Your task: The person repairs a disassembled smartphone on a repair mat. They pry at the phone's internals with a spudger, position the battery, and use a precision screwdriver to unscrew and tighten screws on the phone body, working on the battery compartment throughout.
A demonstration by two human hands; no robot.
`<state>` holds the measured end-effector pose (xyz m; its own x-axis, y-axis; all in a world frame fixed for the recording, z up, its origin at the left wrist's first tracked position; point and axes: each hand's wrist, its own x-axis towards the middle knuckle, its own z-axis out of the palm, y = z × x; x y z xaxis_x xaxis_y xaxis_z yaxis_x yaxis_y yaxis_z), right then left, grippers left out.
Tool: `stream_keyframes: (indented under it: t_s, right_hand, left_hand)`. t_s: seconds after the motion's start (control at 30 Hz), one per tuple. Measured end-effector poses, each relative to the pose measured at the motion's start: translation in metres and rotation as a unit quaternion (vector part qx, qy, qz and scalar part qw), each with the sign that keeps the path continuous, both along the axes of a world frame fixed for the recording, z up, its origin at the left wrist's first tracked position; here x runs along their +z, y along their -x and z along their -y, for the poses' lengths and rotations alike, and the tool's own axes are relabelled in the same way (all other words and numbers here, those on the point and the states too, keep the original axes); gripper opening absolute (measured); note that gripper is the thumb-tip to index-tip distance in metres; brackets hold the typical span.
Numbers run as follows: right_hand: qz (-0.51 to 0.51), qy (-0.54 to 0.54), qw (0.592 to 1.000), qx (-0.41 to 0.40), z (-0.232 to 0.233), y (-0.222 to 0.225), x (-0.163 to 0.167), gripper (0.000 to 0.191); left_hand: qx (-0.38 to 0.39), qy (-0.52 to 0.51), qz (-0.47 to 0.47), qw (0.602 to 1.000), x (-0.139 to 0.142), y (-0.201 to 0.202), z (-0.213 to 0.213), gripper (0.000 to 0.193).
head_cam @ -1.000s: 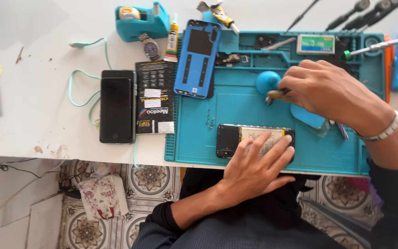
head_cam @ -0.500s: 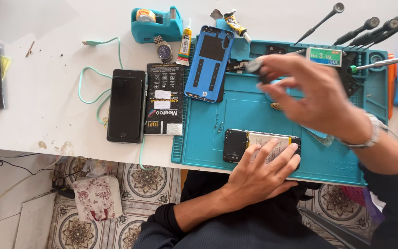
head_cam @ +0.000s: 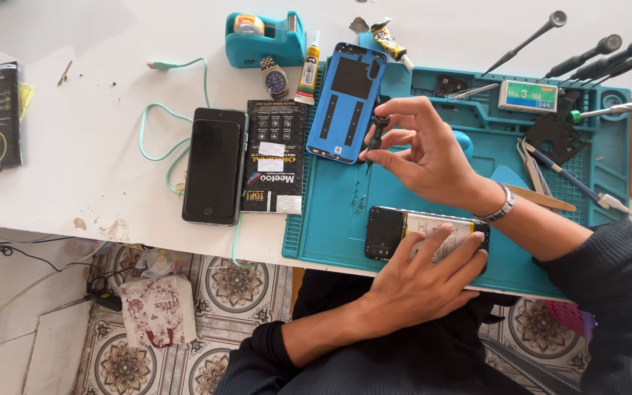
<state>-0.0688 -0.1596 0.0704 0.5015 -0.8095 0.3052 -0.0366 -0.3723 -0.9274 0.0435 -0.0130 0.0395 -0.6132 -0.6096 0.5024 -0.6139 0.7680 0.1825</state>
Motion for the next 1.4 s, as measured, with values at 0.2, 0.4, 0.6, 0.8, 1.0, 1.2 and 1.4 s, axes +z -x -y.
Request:
stream_keyframes:
  t_s: [0.2,0.4,0.6,0.8,1.0,1.2,1.4]
  right_hand:
    - [0.0,0.001,1.0,-0.003,-0.002,-0.002,-0.006,0.058]
    - [0.008,-0.002,1.0,0.001,-0.001,-0.003,-0.015,0.057]
    - [0.028,-0.009,1.0,0.003,-0.002,-0.002,-0.01,0.057]
    - [0.007,0.035,0.999,-0.038,-0.014,0.019,0.022,0.059]
    - [-0.045,0.11,0.98,-0.156,-0.07,0.088,0.05,0.065]
    - [-0.028,-0.028,0.958,-0.283,-0.097,0.123,0.022,0.061]
    - [0.025,-0.04,0.94,-0.338,-0.102,0.131,-0.015,0.059]
  left_hand:
    - [-0.001,-0.001,-0.002,1.0,0.002,0.002,0.0,0.055]
    - [0.004,0.003,0.004,1.0,0.001,0.004,0.0,0.053]
    - [0.009,0.008,0.007,1.0,-0.003,0.005,-0.001,0.052]
    - [0.008,0.002,0.003,1.0,-0.004,0.007,0.0,0.053]
    - [-0.006,-0.027,-0.004,1.0,-0.007,0.012,-0.002,0.057]
    - [-0.01,-0.023,0.038,0.999,-0.004,0.016,0.0,0.059]
    - [-0.001,-0.035,0.036,0.999,-0.006,0.024,0.001,0.058]
